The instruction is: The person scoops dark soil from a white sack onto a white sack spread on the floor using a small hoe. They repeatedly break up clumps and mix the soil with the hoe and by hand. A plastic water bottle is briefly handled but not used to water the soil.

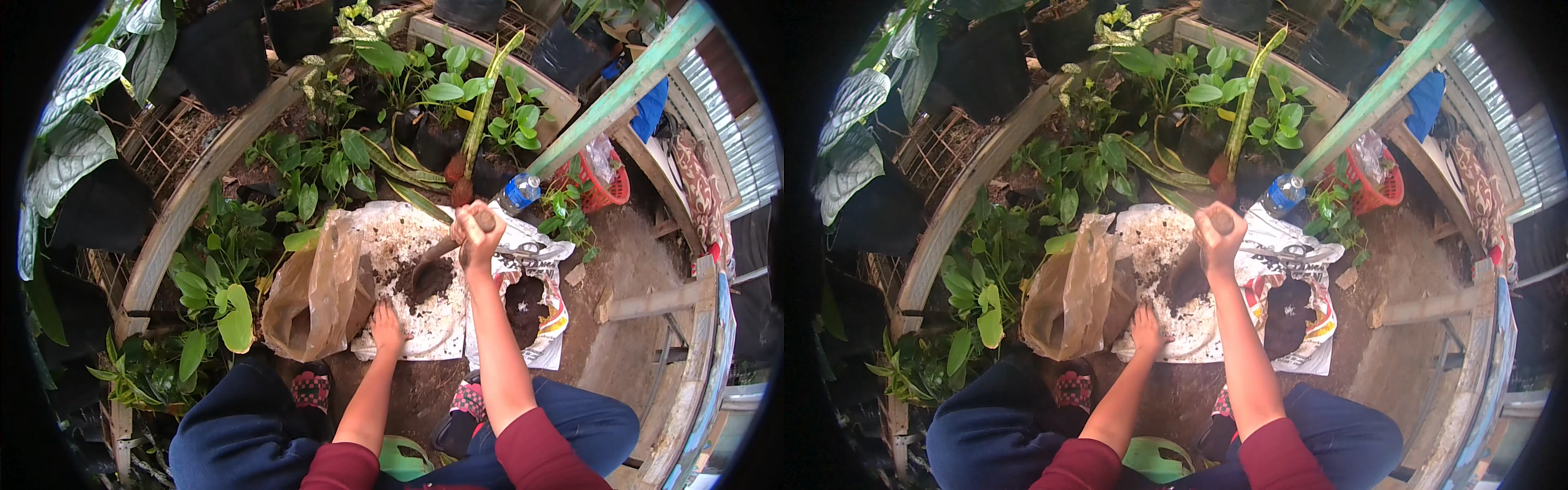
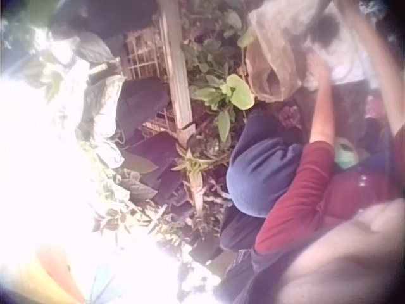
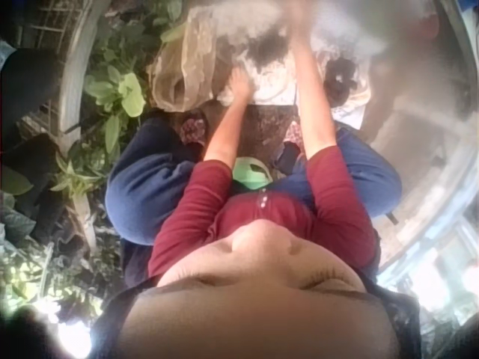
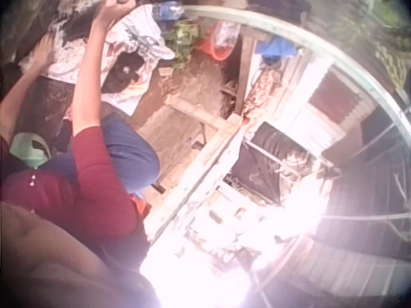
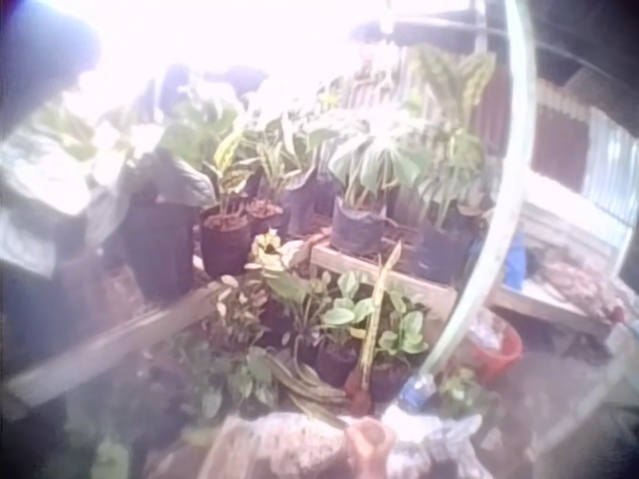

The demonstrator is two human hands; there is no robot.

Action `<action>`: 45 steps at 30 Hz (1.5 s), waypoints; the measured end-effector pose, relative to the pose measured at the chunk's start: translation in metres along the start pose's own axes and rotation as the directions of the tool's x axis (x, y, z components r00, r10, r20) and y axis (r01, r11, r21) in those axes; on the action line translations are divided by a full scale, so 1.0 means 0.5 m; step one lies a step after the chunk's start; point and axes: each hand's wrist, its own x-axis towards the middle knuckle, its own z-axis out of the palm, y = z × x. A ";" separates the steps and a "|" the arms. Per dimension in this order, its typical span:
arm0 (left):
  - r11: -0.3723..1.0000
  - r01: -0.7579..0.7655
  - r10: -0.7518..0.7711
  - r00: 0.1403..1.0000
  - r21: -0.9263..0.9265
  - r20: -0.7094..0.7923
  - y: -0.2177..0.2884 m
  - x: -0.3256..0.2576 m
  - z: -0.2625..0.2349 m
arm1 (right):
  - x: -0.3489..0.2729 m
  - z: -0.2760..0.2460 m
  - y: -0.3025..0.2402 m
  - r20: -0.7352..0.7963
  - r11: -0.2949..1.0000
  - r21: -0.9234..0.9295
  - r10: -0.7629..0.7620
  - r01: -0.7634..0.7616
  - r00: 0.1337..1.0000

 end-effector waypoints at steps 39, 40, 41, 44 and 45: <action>0.997 0.017 -0.016 1.000 0.079 -0.014 -0.023 -0.005 0.019 | -0.041 0.111 -0.055 -0.150 0.981 -0.142 -0.155 0.134 0.977; 0.996 0.014 -0.012 1.000 0.085 -0.028 -0.026 -0.006 0.021 | -0.053 0.118 -0.072 -0.162 0.976 -0.113 -0.205 0.189 0.965; 0.996 0.004 0.000 0.999 0.090 -0.043 -0.022 -0.004 0.021 | -0.053 0.106 -0.060 -0.186 0.968 -0.093 -0.248 0.234 0.951; 0.997 -0.015 0.015 1.000 0.076 0.012 0.030 0.014 0.004 | 0.000 -0.048 0.065 -0.167 0.924 -0.361 -0.195 0.124 0.966; 0.997 -0.015 0.015 1.000 0.071 0.004 0.025 0.016 0.002 | 0.019 -0.047 0.057 -0.171 0.935 -0.350 -0.118 0.052 0.978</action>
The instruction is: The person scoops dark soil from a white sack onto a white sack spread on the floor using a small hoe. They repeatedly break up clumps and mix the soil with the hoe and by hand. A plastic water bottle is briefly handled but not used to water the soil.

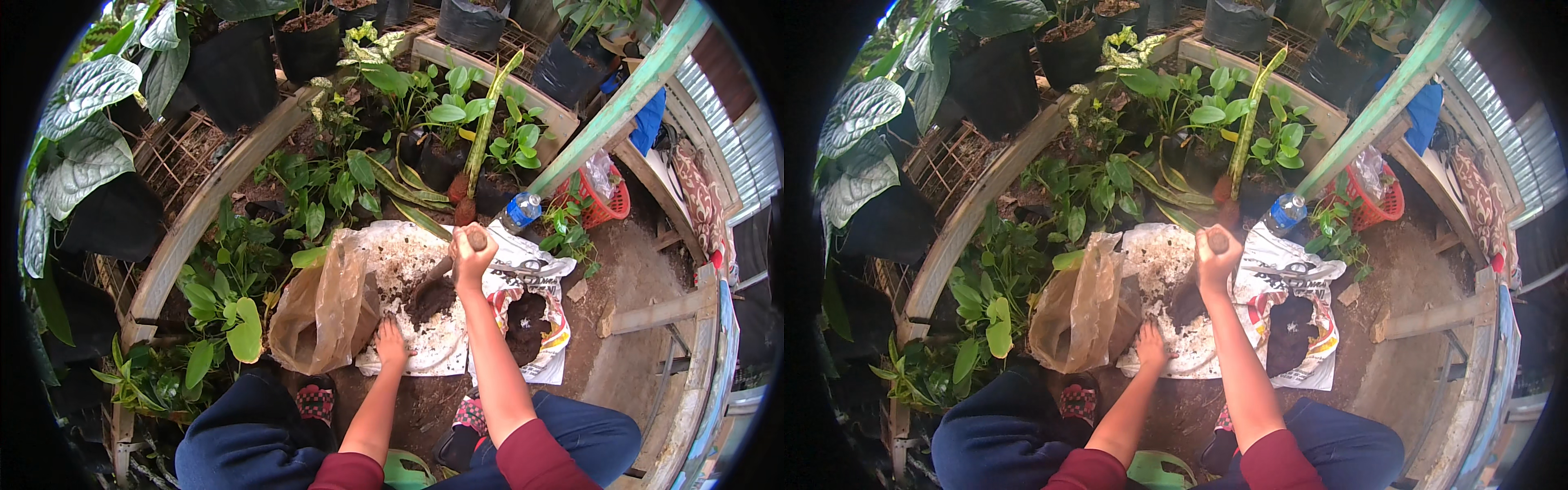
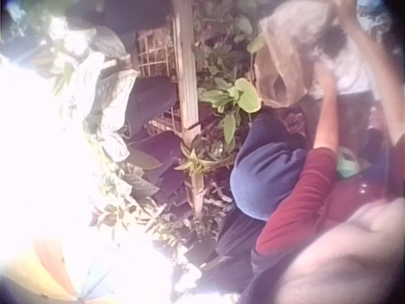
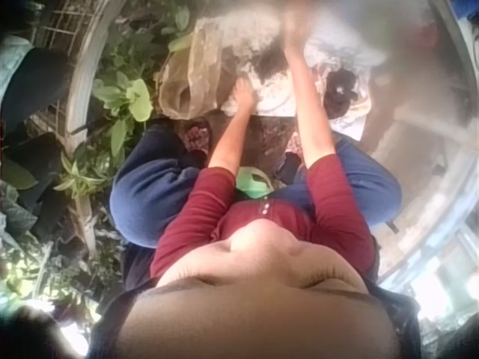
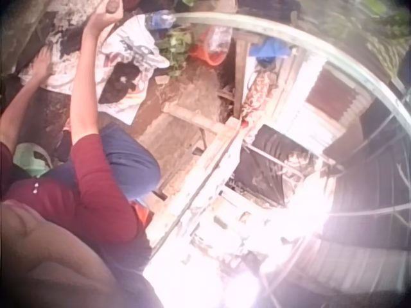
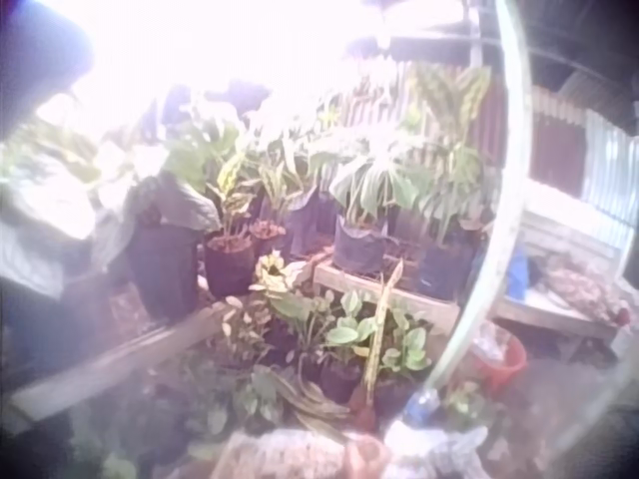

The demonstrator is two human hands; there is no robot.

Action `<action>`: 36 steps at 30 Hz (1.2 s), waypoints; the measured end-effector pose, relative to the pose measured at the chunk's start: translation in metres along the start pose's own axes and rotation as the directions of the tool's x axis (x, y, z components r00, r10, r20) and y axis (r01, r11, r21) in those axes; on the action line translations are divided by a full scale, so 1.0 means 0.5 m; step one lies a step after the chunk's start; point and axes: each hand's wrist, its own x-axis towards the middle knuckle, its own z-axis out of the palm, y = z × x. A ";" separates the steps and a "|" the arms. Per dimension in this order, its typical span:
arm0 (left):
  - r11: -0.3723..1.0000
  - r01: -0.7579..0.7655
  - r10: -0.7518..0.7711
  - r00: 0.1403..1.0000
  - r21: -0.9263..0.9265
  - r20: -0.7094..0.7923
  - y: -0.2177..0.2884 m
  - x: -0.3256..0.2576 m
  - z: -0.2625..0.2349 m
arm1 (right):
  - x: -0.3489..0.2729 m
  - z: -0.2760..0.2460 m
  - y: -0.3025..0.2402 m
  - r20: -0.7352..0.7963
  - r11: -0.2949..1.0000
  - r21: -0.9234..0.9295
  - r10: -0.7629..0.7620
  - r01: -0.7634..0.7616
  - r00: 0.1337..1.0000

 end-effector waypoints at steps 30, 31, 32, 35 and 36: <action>1.000 -0.015 0.014 0.999 -0.019 -0.042 -0.014 -0.011 -0.001 | -0.018 0.006 -0.041 -0.269 0.995 -0.043 -0.101 0.093 0.958; 1.000 -0.005 0.005 1.000 -0.017 -0.028 -0.024 -0.016 0.002 | -0.023 0.010 -0.065 -0.308 0.987 -0.035 -0.158 0.155 0.938; 1.000 0.023 -0.023 1.000 -0.016 -0.017 -0.044 -0.020 0.003 | -0.059 0.039 -0.135 -0.329 0.985 0.156 -0.021 0.076 0.944; 0.999 0.019 -0.021 1.000 -0.045 -0.024 -0.036 -0.019 0.008 | -0.071 0.019 -0.112 -0.369 0.981 0.139 -0.077 0.137 0.926; 0.998 -0.024 0.022 0.999 -0.058 -0.039 -0.001 -0.008 0.003 | -0.034 -0.019 -0.018 -0.388 0.978 -0.083 -0.207 0.190 0.898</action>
